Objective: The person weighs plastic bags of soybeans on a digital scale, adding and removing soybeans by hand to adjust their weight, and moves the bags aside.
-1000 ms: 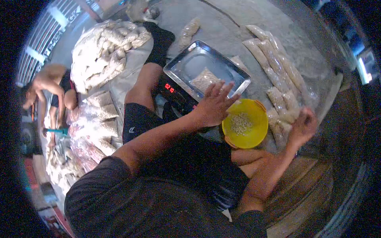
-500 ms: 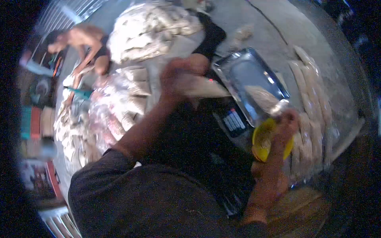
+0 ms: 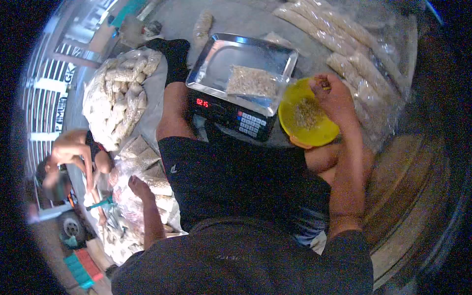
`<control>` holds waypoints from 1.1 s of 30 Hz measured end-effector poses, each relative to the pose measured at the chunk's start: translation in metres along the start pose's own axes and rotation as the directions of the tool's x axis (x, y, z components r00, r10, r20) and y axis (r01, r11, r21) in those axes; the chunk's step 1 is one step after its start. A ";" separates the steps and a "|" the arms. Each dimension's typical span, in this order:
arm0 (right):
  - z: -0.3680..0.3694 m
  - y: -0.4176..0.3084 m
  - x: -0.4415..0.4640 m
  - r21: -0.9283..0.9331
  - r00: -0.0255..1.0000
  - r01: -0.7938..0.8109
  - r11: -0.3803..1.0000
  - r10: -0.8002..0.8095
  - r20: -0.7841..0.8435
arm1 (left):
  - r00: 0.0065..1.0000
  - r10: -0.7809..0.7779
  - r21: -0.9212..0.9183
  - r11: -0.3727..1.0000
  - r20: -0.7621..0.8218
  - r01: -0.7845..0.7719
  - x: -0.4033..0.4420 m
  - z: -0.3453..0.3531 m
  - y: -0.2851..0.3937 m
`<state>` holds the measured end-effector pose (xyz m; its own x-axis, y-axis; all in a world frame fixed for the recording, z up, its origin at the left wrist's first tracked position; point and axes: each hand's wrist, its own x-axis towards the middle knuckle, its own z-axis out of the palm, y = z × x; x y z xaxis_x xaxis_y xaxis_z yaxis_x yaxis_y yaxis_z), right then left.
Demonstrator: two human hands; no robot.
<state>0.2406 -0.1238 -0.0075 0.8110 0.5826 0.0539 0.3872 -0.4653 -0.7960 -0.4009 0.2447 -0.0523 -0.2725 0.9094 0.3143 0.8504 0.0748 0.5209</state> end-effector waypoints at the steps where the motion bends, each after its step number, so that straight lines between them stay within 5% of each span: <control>1: -0.009 -0.008 -0.002 0.111 0.999 -0.035 0.993 0.030 0.041 | 0.982 0.167 0.206 0.967 -0.082 -0.147 -0.021 0.001 0.031; 2: -0.020 -0.027 -0.004 0.239 0.960 -0.252 0.938 0.211 0.182 | 0.942 0.330 0.140 0.937 -0.059 -0.320 -0.037 0.010 0.051; 3: -0.023 -0.027 -0.003 0.215 0.953 -0.261 0.941 0.216 0.214 | 0.874 0.483 0.073 0.875 -0.052 -0.480 -0.052 0.017 0.070; 5: -0.026 -0.024 -0.001 0.169 0.935 -0.272 0.948 0.219 0.279 | 0.831 0.476 -0.076 0.876 0.289 -0.476 -0.102 0.029 0.133; 7: -0.022 -0.011 -0.001 -0.034 0.966 -0.134 0.990 0.139 0.220 | 0.609 0.625 0.058 0.673 0.489 -0.737 -0.157 -0.001 0.226; 9: -0.011 0.007 0.000 -0.105 0.972 -0.061 0.993 0.082 0.219 | 0.373 0.734 -0.174 0.550 0.567 -0.817 -0.183 0.010 0.256; 11: -0.002 0.020 0.004 -0.074 0.962 -0.036 0.997 0.055 0.268 | 0.138 0.787 -0.682 0.595 0.601 -0.426 -0.223 0.024 0.290; 13: 0.002 0.018 0.009 -0.116 0.948 0.002 0.993 0.036 0.317 | -0.021 0.842 -0.839 0.535 0.539 -0.097 -0.268 0.036 0.322; 15: 0.004 0.022 0.016 -0.161 0.940 0.041 0.986 0.017 0.342 | -0.067 0.974 -0.879 0.163 0.215 -0.448 -0.297 0.036 0.378; 18: 0.012 0.042 0.025 -0.127 0.940 0.120 0.985 -0.072 0.335 | 0.184 0.980 -0.655 0.190 0.079 -0.731 -0.328 0.052 0.436; 20: 0.015 0.035 0.026 -0.034 0.928 0.227 0.973 -0.205 0.312 | 0.193 0.975 -0.528 0.223 0.112 -0.819 -0.330 0.070 0.454; 24: 0.025 0.003 0.020 0.201 0.951 0.033 0.979 -0.092 0.295 | 0.135 0.913 -0.502 0.330 0.384 -0.800 -0.319 0.109 0.446; 27: 0.049 -0.003 0.020 0.356 0.976 0.089 0.930 -0.153 0.156 | 0.256 0.930 -0.662 0.369 0.266 -0.652 -0.310 0.102 0.431; 30: 0.065 -0.007 0.018 0.181 0.993 0.116 0.977 -0.116 -0.009 | 0.425 0.765 -0.644 0.640 0.483 -0.419 -0.308 0.093 0.421; 33: 0.053 -0.023 0.006 0.162 0.975 0.214 0.963 -0.199 -0.102 | 0.434 0.630 -0.682 0.730 0.644 -0.047 -0.303 0.098 0.413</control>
<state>0.2134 -0.0745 -0.0213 0.7579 0.5925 0.2728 0.4757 -0.2159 -0.8527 0.0771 0.0400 -0.0101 0.7073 0.7054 -0.0468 0.3265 -0.2671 0.9067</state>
